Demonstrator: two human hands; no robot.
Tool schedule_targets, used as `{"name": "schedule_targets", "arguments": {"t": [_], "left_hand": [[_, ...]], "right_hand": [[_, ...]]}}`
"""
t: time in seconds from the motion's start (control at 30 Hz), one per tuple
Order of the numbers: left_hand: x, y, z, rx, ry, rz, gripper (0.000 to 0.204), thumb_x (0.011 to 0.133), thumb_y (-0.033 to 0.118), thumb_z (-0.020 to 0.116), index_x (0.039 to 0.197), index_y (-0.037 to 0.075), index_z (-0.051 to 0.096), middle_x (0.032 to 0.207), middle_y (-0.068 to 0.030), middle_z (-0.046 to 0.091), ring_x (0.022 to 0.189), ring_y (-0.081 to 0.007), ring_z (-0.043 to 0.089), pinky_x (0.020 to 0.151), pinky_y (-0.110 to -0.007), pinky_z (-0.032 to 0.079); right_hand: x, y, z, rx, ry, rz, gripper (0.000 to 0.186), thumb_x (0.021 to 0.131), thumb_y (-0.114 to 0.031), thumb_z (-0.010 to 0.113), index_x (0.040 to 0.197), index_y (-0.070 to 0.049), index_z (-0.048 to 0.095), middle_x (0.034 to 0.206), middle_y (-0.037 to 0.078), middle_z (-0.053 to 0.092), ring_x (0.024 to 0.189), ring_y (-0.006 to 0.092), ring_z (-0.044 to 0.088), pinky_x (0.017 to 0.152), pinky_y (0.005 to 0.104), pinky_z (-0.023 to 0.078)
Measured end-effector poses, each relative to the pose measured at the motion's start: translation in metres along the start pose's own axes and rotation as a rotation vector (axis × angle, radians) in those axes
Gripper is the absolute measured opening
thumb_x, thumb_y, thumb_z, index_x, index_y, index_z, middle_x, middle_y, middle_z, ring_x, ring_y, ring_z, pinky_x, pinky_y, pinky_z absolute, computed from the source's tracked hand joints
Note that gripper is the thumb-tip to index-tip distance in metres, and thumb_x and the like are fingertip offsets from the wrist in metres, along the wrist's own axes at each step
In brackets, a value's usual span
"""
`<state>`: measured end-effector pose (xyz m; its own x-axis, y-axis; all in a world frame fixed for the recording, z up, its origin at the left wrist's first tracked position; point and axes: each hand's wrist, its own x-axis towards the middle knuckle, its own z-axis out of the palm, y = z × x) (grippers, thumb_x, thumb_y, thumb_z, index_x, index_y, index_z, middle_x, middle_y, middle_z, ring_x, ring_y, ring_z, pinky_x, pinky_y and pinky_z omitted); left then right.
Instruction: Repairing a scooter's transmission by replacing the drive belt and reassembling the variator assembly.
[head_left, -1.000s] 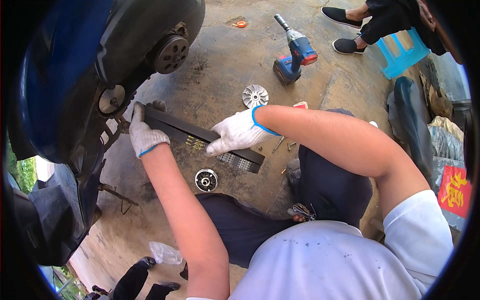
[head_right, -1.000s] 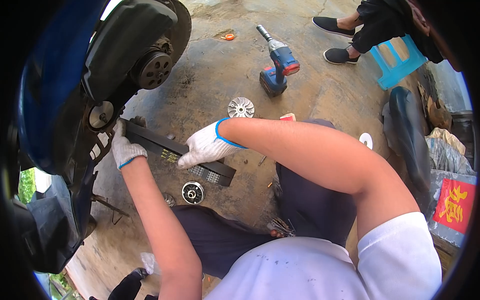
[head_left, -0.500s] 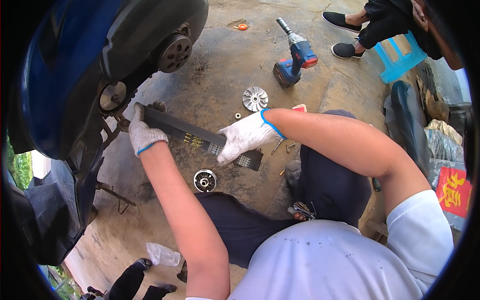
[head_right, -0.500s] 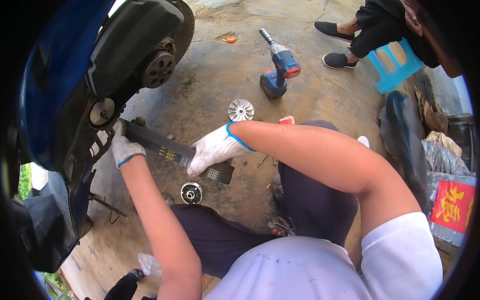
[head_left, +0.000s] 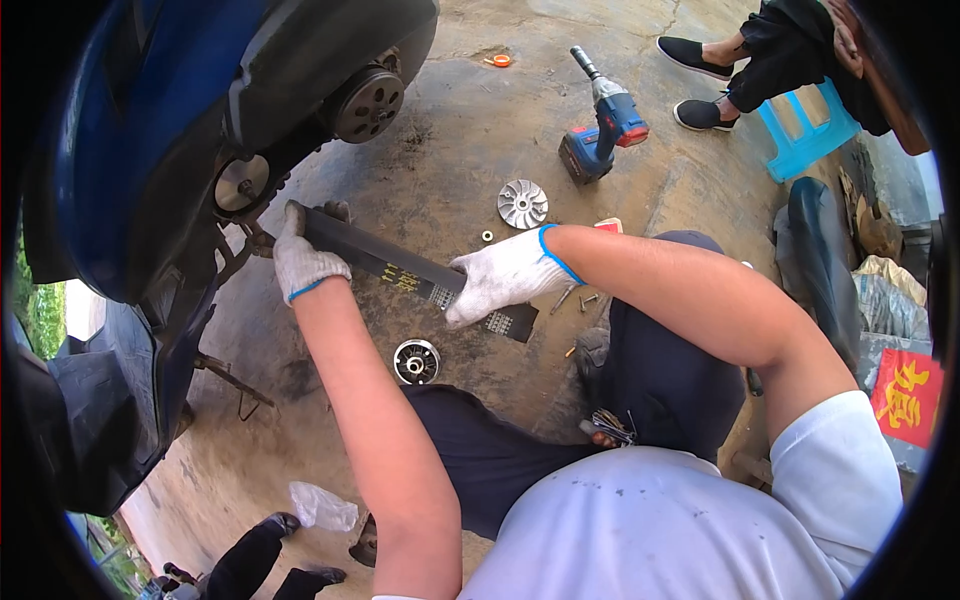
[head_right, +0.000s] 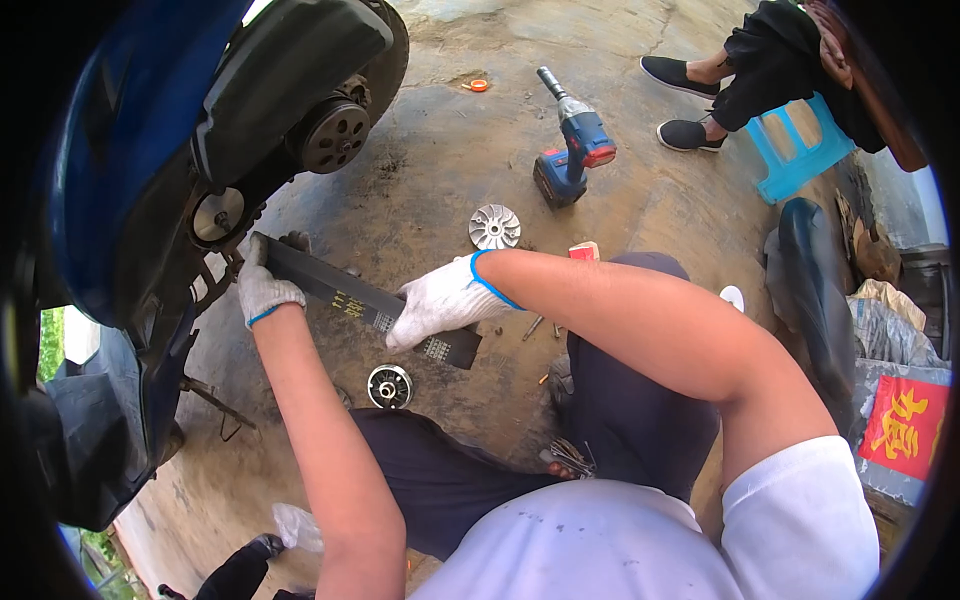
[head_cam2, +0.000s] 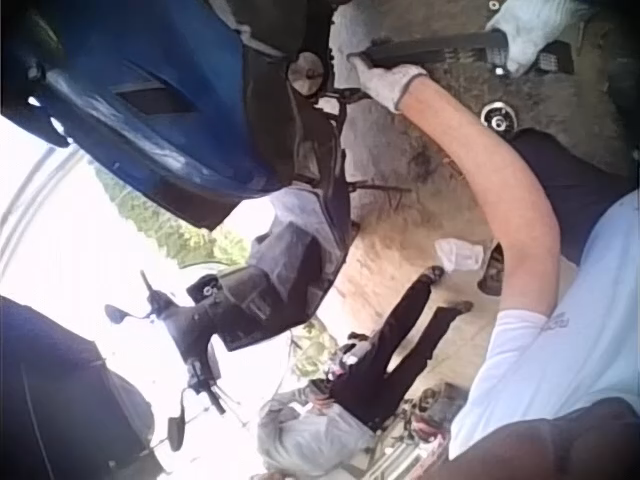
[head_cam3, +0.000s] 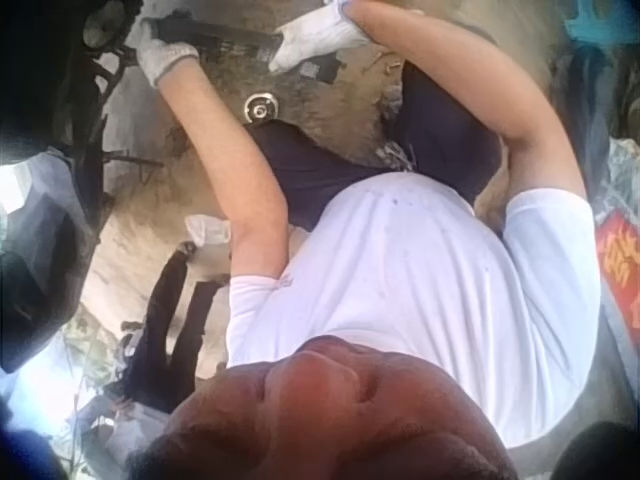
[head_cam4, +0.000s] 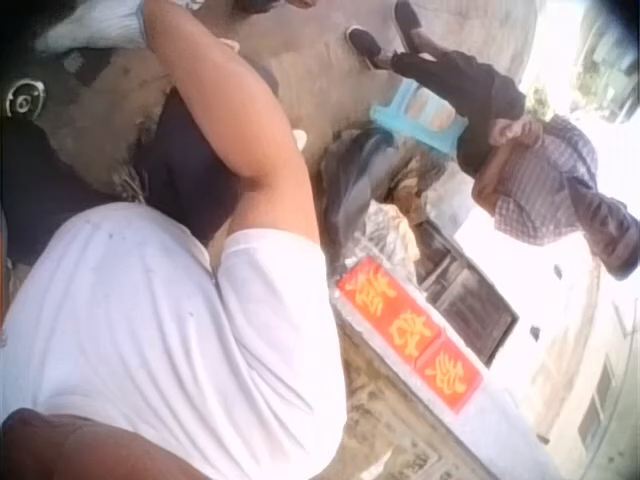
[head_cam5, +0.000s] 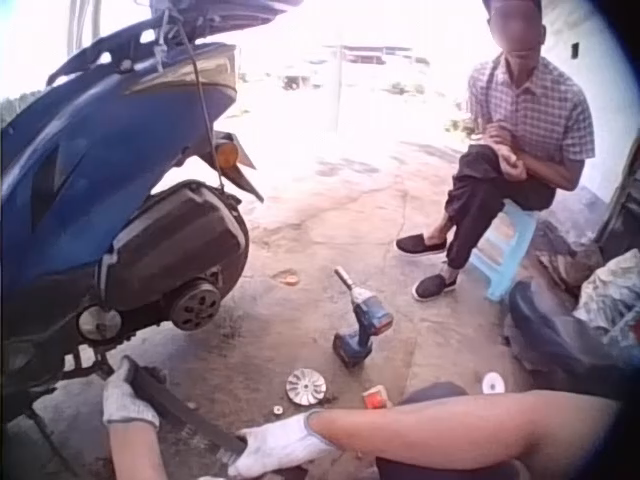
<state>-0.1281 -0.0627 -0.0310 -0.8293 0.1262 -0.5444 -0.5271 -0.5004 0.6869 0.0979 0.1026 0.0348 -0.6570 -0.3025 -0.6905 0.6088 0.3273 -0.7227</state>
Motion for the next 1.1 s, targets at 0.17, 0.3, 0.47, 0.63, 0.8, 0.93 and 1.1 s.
{"name": "schedule_targets", "arguments": {"t": [0.17, 0.3, 0.47, 0.63, 0.8, 0.93, 1.1], "left_hand": [[-0.009, 0.003, 0.006, -0.027, -0.011, 0.003, 0.026, 0.103, 0.023, 0.068, 0.108, 0.0, 0.058, 0.093, -0.0194, 0.066, 0.078, -0.0381, 0.069, 0.074, -0.055, 0.063], [-0.008, 0.001, 0.009, -0.035, -0.019, -0.008, 0.02, 0.103, 0.022, 0.067, 0.104, 0.003, 0.06, 0.094, -0.0173, 0.066, 0.078, -0.037, 0.069, 0.073, -0.054, 0.064], [-0.007, 0.002, 0.009, -0.016, -0.027, 0.02, 0.018, 0.103, 0.021, 0.068, 0.105, 0.004, 0.061, 0.092, -0.0155, 0.066, 0.079, -0.0358, 0.07, 0.071, -0.053, 0.064], [-0.012, 0.004, 0.013, -0.076, -0.028, 0.021, 0.017, 0.102, 0.019, 0.069, 0.107, 0.005, 0.062, 0.092, -0.0141, 0.067, 0.078, -0.0345, 0.07, 0.072, -0.052, 0.064], [-0.026, 0.005, 0.021, -0.041, -0.122, 0.109, 0.019, 0.099, 0.011, 0.071, 0.115, 0.006, 0.062, 0.096, -0.0133, 0.067, 0.077, -0.033, 0.069, 0.075, -0.051, 0.064], [-0.033, 0.0, 0.024, -0.015, -0.174, 0.124, 0.02, 0.098, 0.009, 0.071, 0.116, 0.007, 0.062, 0.097, -0.0132, 0.067, 0.077, -0.0324, 0.069, 0.074, -0.05, 0.063], [-0.034, -0.012, 0.029, -0.033, -0.202, 0.076, 0.018, 0.099, 0.011, 0.072, 0.113, 0.007, 0.062, 0.093, -0.0125, 0.066, 0.076, -0.0328, 0.069, 0.075, -0.051, 0.063]], "right_hand": [[-0.007, -0.006, 0.0, -0.004, 0.002, -0.004, 0.085, 0.089, -0.053, 0.074, 0.146, 0.006, 0.05, 0.123, 0.015, 0.067, 0.113, 0.022, 0.057, 0.102, 0.0355, 0.045], [-0.004, -0.004, -0.001, 0.057, -0.045, -0.028, 0.067, 0.091, -0.048, 0.074, 0.133, 0.001, 0.058, 0.11, 0.008, 0.067, 0.102, 0.0172, 0.057, 0.095, 0.034, 0.047], [0.006, 0.006, -0.004, 0.019, -0.076, -0.031, 0.056, 0.092, -0.044, 0.074, 0.126, -0.001, 0.061, 0.102, 0.005, 0.066, 0.095, 0.0153, 0.056, 0.087, 0.0334, 0.049], [-0.012, -0.012, 0.004, -0.029, 0.082, -0.102, 0.067, 0.095, -0.045, 0.073, 0.142, -0.001, 0.053, 0.107, 0.007, 0.069, 0.098, 0.015, 0.06, 0.09, 0.032, 0.051], [0.01, 0.017, 0.004, 0.258, -0.057, -0.159, 0.081, 0.101, -0.051, 0.068, 0.155, 0.003, 0.04, 0.135, 0.008, 0.063, 0.121, 0.0133, 0.056, 0.104, 0.0306, 0.046], [0.022, 0.017, 0.004, 0.305, 0.02, -0.23, 0.092, 0.095, -0.069, 0.063, 0.153, 0.001, 0.047, 0.14, 0.015, 0.059, 0.128, 0.0234, 0.055, 0.106, 0.0411, 0.046], [0.013, -0.007, -0.001, 0.432, 0.043, -0.107, 0.067, 0.099, -0.05, 0.07, 0.141, 0.0, 0.057, 0.121, 0.006, 0.069, 0.104, 0.0132, 0.066, 0.089, 0.0318, 0.056]]}}
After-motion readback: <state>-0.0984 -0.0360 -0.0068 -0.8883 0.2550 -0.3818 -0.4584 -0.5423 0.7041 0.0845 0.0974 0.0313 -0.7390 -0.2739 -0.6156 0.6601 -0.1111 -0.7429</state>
